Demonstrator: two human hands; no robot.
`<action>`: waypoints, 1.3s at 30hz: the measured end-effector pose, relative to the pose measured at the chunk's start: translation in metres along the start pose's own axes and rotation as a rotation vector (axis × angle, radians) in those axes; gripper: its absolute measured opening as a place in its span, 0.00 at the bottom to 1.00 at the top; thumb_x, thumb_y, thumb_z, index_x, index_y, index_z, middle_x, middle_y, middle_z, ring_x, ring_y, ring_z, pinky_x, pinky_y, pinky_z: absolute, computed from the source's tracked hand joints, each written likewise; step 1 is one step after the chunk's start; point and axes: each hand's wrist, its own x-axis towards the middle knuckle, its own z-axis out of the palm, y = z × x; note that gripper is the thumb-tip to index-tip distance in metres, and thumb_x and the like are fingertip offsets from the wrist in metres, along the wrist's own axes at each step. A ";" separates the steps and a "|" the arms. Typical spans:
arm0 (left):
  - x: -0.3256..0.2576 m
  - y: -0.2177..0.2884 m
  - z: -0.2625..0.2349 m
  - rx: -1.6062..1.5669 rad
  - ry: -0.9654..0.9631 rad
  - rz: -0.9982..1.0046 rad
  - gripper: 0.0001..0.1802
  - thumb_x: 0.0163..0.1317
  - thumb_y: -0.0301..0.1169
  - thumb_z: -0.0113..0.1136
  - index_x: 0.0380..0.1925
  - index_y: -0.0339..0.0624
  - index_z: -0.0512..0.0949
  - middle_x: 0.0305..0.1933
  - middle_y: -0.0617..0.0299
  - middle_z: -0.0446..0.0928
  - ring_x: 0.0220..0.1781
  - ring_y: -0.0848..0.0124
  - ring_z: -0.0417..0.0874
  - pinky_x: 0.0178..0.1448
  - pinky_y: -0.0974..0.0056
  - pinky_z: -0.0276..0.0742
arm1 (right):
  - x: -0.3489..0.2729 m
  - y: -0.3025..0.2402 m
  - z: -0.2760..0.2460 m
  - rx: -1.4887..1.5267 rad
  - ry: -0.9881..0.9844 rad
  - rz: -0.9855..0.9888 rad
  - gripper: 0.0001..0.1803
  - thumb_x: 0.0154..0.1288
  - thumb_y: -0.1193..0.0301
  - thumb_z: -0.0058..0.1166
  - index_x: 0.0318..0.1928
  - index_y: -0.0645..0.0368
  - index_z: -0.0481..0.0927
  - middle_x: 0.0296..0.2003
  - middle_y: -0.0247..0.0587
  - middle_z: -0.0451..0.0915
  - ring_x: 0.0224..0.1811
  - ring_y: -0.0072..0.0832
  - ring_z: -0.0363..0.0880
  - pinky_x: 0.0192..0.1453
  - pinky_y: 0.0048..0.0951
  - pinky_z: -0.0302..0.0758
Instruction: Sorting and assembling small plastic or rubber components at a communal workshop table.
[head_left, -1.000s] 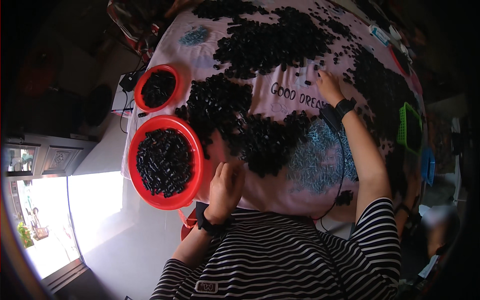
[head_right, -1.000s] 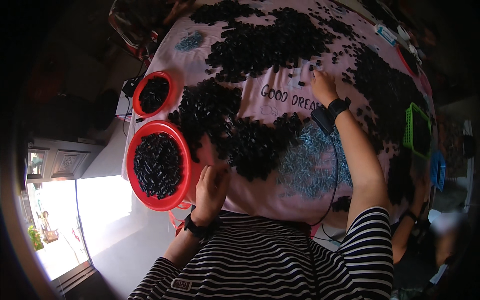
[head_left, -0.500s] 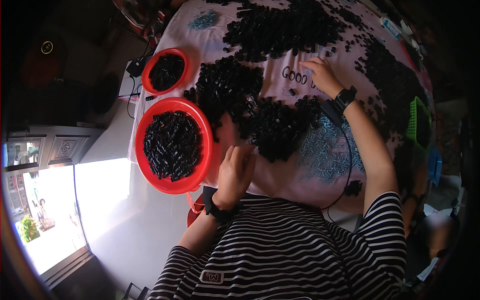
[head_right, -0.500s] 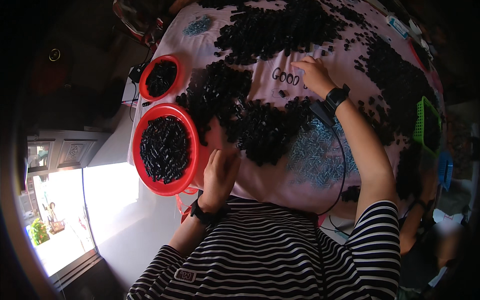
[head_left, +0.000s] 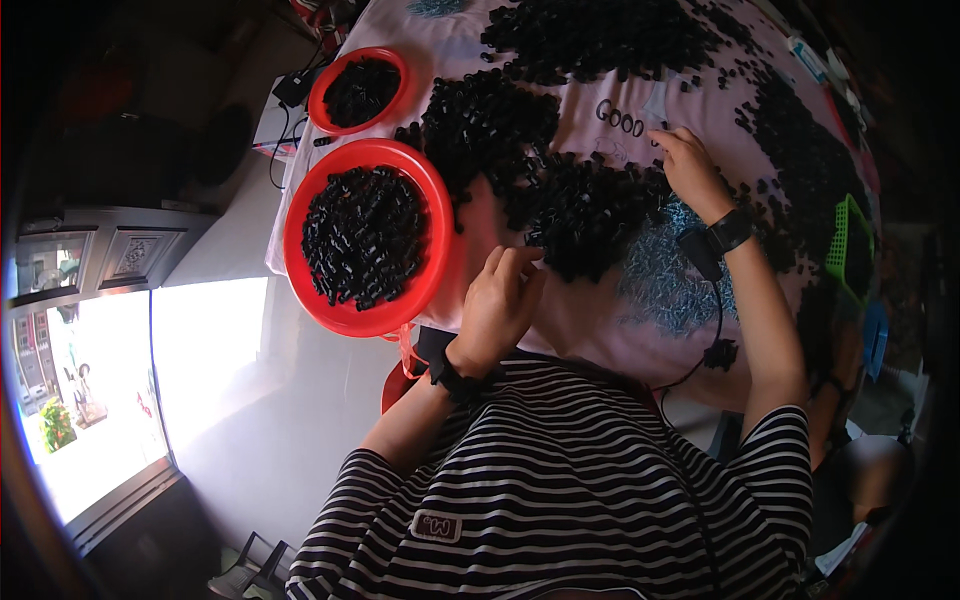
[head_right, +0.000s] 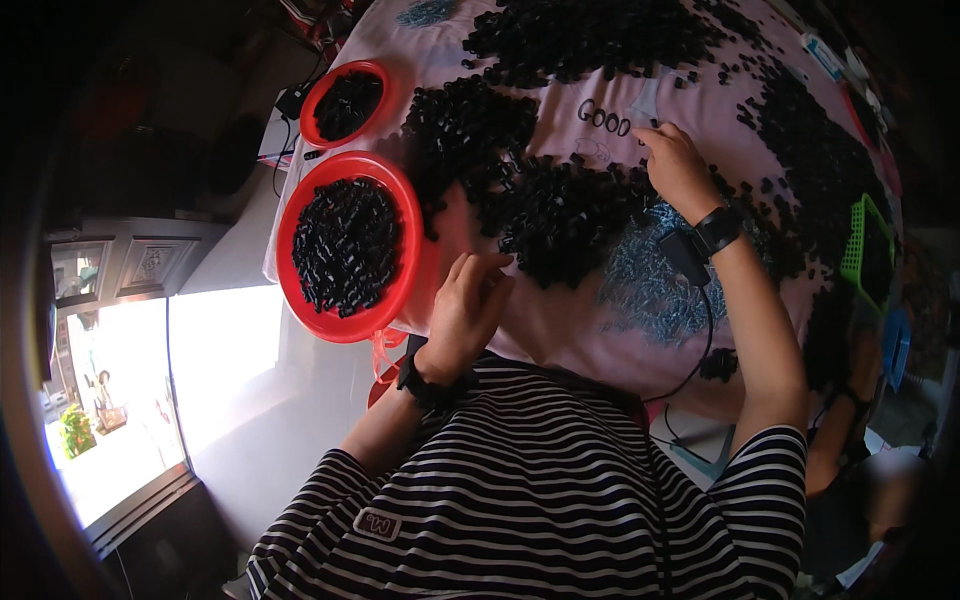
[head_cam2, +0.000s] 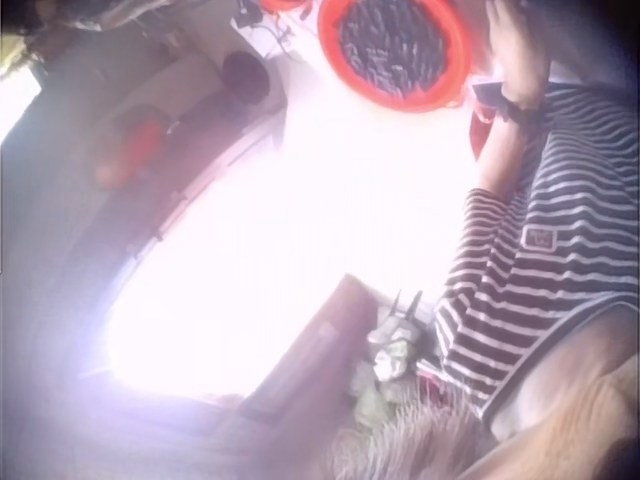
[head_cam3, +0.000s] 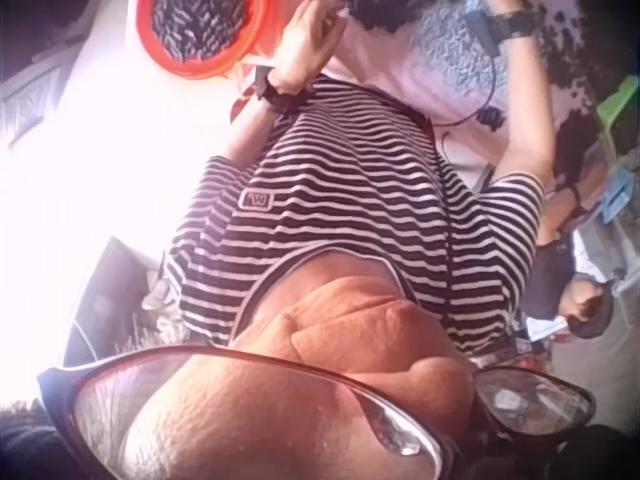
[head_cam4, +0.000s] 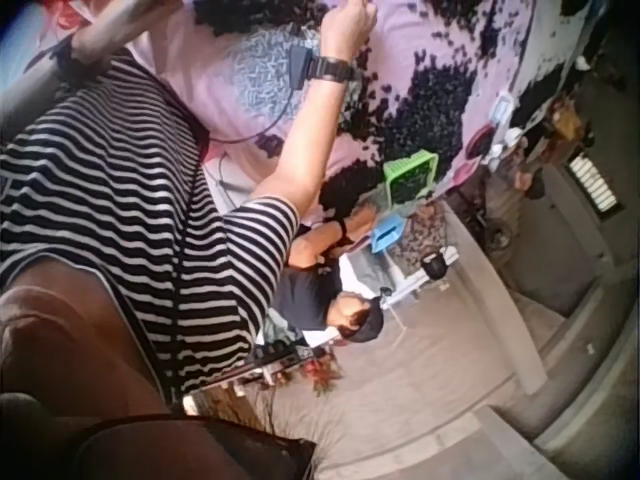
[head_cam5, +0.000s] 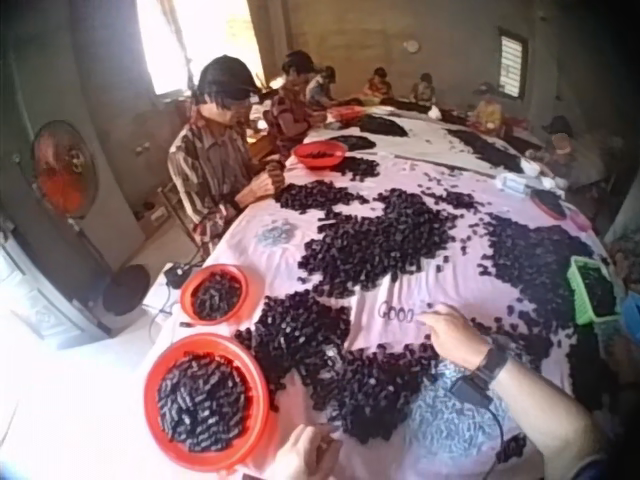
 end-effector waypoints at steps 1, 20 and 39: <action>-0.001 -0.002 0.001 -0.003 -0.010 0.009 0.15 0.64 0.24 0.63 0.51 0.39 0.79 0.37 0.55 0.76 0.34 0.62 0.80 0.41 0.60 0.78 | -0.002 -0.001 0.007 -0.003 0.002 -0.006 0.22 0.66 0.86 0.47 0.58 0.61 0.80 0.48 0.50 0.79 0.52 0.48 0.79 0.59 0.39 0.76; -0.008 -0.013 -0.008 -0.002 -0.003 -0.047 0.16 0.63 0.25 0.62 0.52 0.41 0.79 0.40 0.55 0.77 0.38 0.60 0.81 0.43 0.60 0.79 | 0.000 -0.032 0.036 -0.038 -0.013 0.060 0.16 0.71 0.70 0.52 0.55 0.60 0.82 0.52 0.49 0.82 0.55 0.53 0.76 0.62 0.46 0.72; -0.019 -0.017 -0.012 -0.003 0.008 -0.027 0.16 0.64 0.28 0.62 0.51 0.37 0.77 0.42 0.52 0.77 0.39 0.57 0.80 0.44 0.57 0.77 | -0.048 -0.144 0.019 0.194 0.021 -0.192 0.20 0.72 0.71 0.55 0.62 0.62 0.79 0.56 0.49 0.79 0.56 0.47 0.76 0.65 0.44 0.71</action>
